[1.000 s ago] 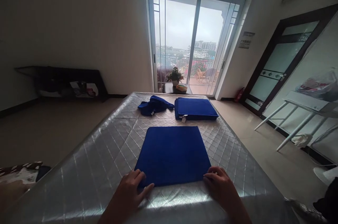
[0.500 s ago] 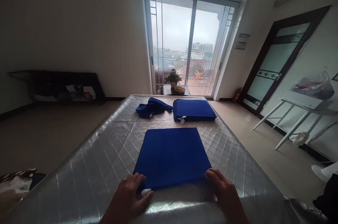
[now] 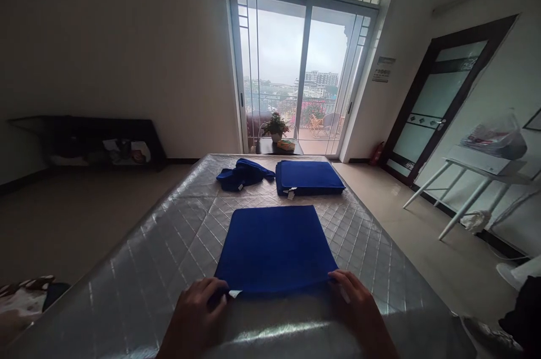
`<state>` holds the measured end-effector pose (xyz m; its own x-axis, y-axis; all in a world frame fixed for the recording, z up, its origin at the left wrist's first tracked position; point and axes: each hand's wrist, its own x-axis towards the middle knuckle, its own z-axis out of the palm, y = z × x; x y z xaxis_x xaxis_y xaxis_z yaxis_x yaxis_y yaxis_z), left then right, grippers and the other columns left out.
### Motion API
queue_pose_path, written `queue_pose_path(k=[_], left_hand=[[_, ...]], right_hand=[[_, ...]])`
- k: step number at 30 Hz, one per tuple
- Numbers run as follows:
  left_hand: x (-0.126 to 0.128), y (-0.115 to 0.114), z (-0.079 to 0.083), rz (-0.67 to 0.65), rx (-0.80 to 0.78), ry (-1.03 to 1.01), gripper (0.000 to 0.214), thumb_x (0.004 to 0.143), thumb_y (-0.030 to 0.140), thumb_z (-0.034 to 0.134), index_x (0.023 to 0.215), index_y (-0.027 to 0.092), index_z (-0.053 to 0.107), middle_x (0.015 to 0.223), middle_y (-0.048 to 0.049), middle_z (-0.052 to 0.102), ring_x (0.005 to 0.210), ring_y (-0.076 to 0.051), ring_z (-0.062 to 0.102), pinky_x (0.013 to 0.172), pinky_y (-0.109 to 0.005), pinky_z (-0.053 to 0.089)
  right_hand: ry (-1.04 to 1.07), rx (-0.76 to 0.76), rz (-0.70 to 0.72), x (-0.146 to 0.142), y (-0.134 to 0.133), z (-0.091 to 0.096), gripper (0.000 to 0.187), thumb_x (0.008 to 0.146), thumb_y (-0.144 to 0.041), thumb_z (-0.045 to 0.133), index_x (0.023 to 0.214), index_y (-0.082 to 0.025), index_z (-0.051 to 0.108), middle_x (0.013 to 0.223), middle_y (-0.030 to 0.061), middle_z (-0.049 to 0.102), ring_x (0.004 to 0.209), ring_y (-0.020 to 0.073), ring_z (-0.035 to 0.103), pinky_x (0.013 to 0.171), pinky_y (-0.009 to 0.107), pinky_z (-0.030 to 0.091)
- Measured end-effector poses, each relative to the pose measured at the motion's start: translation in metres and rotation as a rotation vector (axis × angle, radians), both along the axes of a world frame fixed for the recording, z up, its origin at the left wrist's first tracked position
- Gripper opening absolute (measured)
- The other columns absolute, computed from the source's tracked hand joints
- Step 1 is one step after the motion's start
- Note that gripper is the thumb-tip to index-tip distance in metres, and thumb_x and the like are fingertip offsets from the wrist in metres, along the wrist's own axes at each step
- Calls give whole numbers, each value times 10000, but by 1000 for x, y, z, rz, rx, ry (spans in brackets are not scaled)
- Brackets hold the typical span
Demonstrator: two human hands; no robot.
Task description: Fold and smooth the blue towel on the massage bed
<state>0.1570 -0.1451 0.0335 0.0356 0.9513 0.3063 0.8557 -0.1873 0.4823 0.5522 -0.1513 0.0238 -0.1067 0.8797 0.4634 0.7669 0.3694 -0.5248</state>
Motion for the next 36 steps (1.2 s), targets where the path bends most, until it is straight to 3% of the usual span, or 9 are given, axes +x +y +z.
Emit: queue_pose_path(k=[3, 7, 13, 17, 21, 29, 33, 36], left_hand=[[-7, 1, -6, 40, 86, -29, 251, 895, 442, 552, 938, 299, 754, 996, -21, 776, 970, -254, 705, 880, -430, 541], [-12, -2, -9, 13, 243, 40, 349, 987, 506, 472, 1030, 312, 758, 1017, -13, 782, 978, -249, 708, 872, -413, 541], [-16, -9, -13, -31, 560, 221, 297, 995, 286, 506, 1224, 312, 692, 1112, -5, 775, 907, -193, 727, 766, -332, 537], [-13, -14, -24, -86, 555, 176, 587, 962, 128, 449, 1497, 370, 464, 1241, -28, 728, 1059, -200, 720, 871, -325, 582], [-10, -19, -29, -84, 545, 162, 749, 947, 94, 448, 1577, 461, 277, 1308, -18, 699, 1138, -222, 704, 934, -373, 602], [-15, -10, -37, -85, 517, 154, 767, 947, 207, 489, 1539, 601, 202, 1230, 36, 734, 1077, -251, 733, 840, -436, 663], [-8, -14, -26, -42, 541, 142, 754, 941, 214, 443, 1531, 617, 200, 1168, 37, 755, 999, -262, 753, 792, -450, 661], [-1, -22, -13, -23, 572, 134, 749, 935, 217, 434, 1528, 615, 209, 1161, 33, 763, 976, -275, 755, 834, -464, 640]], right_hand=[[-16, 35, 37, 4, -1, -3, 338, 969, -252, 491, 1230, -363, 675, 1206, 49, 710, 1144, 250, 686, 981, 394, 591], [-14, 150, 68, 5, -4, 2, 312, 986, -190, 484, 1175, -314, 699, 1134, 56, 732, 1078, 230, 714, 920, 356, 613], [-28, 323, 69, 3, -4, 11, 283, 1003, -230, 523, 1206, -356, 676, 1064, 19, 747, 939, 233, 751, 762, 354, 657], [-16, 319, 43, 4, -5, 11, 313, 999, -225, 528, 1235, -395, 644, 1071, 6, 740, 959, 243, 749, 772, 382, 660], [7, 323, 12, 3, -6, 12, 301, 997, -226, 528, 1211, -410, 634, 1059, 2, 739, 954, 247, 750, 766, 393, 661], [42, 335, -34, 2, -8, 11, 301, 995, -235, 524, 1199, -436, 615, 1055, -4, 737, 966, 254, 747, 774, 401, 660], [54, 357, -45, 2, -7, 11, 322, 996, -230, 508, 1211, -446, 612, 1039, -7, 736, 950, 256, 750, 764, 403, 664], [41, 402, -73, 1, -7, 12, 289, 1003, -234, 507, 1211, -396, 623, 1019, 4, 741, 922, 245, 754, 742, 381, 663]])
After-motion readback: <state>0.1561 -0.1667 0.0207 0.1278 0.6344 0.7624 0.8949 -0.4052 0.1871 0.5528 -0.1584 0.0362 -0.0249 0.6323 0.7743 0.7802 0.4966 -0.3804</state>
